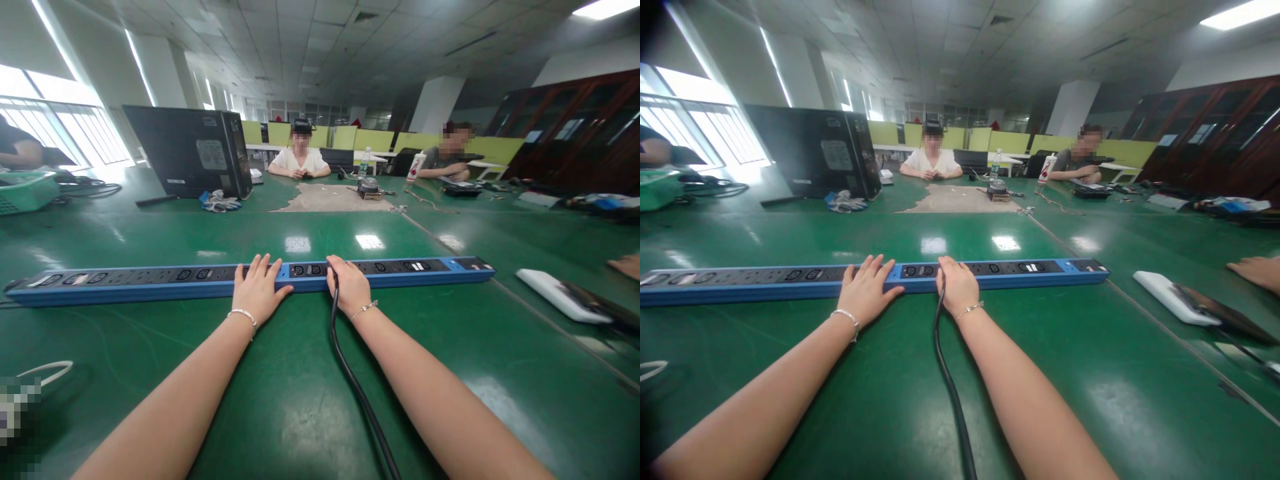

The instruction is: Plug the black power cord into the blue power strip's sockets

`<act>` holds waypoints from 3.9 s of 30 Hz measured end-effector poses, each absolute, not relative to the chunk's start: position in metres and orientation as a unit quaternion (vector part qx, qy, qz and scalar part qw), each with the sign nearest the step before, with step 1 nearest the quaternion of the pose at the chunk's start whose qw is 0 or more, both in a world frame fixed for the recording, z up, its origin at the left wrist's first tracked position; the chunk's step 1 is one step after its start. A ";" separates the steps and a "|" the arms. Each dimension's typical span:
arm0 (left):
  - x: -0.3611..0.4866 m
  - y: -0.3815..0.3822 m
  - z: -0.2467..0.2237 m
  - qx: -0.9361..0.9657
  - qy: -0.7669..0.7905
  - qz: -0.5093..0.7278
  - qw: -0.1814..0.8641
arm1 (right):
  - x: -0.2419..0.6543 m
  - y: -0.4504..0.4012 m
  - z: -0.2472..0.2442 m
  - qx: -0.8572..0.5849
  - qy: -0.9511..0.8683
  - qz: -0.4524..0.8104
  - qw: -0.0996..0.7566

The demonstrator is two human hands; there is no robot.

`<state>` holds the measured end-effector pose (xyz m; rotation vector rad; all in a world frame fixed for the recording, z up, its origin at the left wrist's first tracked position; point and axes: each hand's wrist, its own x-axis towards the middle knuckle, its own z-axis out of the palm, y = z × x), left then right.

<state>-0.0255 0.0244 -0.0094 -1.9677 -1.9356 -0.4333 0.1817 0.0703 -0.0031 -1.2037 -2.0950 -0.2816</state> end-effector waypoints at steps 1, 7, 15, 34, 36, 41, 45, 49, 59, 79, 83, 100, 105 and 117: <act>-0.021 0.023 -0.010 -0.703 -0.672 -0.152 0.179 | 0.182 0.070 -0.001 -0.464 -0.810 -0.111 0.340; 0.009 0.021 -0.010 -0.750 -0.620 -0.152 0.174 | 0.182 0.071 0.006 -0.458 -0.831 -0.116 0.293; 0.033 0.033 -0.007 -0.750 -0.622 -0.165 0.154 | 0.184 0.073 0.004 -0.442 -0.841 -0.113 0.291; 0.041 0.038 -0.008 -0.753 -0.619 -0.167 0.150 | 0.241 0.093 0.017 -0.493 -0.642 -0.011 0.586; 0.041 0.038 -0.009 -0.753 -0.619 -0.167 0.148 | 0.275 0.101 0.013 -0.515 -0.617 0.012 0.595; 0.041 0.038 -0.009 -0.752 -0.622 -0.164 0.147 | 0.320 0.112 -0.003 -0.532 -0.586 0.075 0.606; 0.041 0.038 -0.009 -0.753 -0.619 -0.166 0.147 | 0.320 0.113 -0.006 -0.543 -0.614 0.079 0.568; 0.040 0.039 -0.010 -0.754 -0.618 -0.166 0.149 | 0.321 0.114 -0.008 -0.550 -0.622 0.055 0.555; 0.040 0.039 -0.010 -0.754 -0.618 -0.167 0.149 | 0.319 0.106 -0.009 -0.588 -0.659 0.000 0.468; 0.040 0.038 -0.010 -0.752 -0.620 -0.167 0.149 | 0.325 0.108 -0.004 -0.512 -0.652 0.003 0.559; 0.040 0.038 -0.009 -0.752 -0.621 -0.162 0.152 | 0.359 0.118 0.003 -0.491 -0.556 -0.007 0.670; 0.040 0.037 -0.009 -0.752 -0.620 -0.161 0.160 | 0.439 0.141 -0.014 -0.578 -0.609 0.020 0.543; 0.040 0.037 -0.008 -0.752 -0.620 -0.158 0.159 | 0.436 0.136 -0.008 -0.618 -0.631 -0.006 0.469; 0.038 0.038 -0.011 -0.754 -0.613 -0.165 0.170 | 0.434 0.135 -0.015 -0.572 -0.636 0.001 0.518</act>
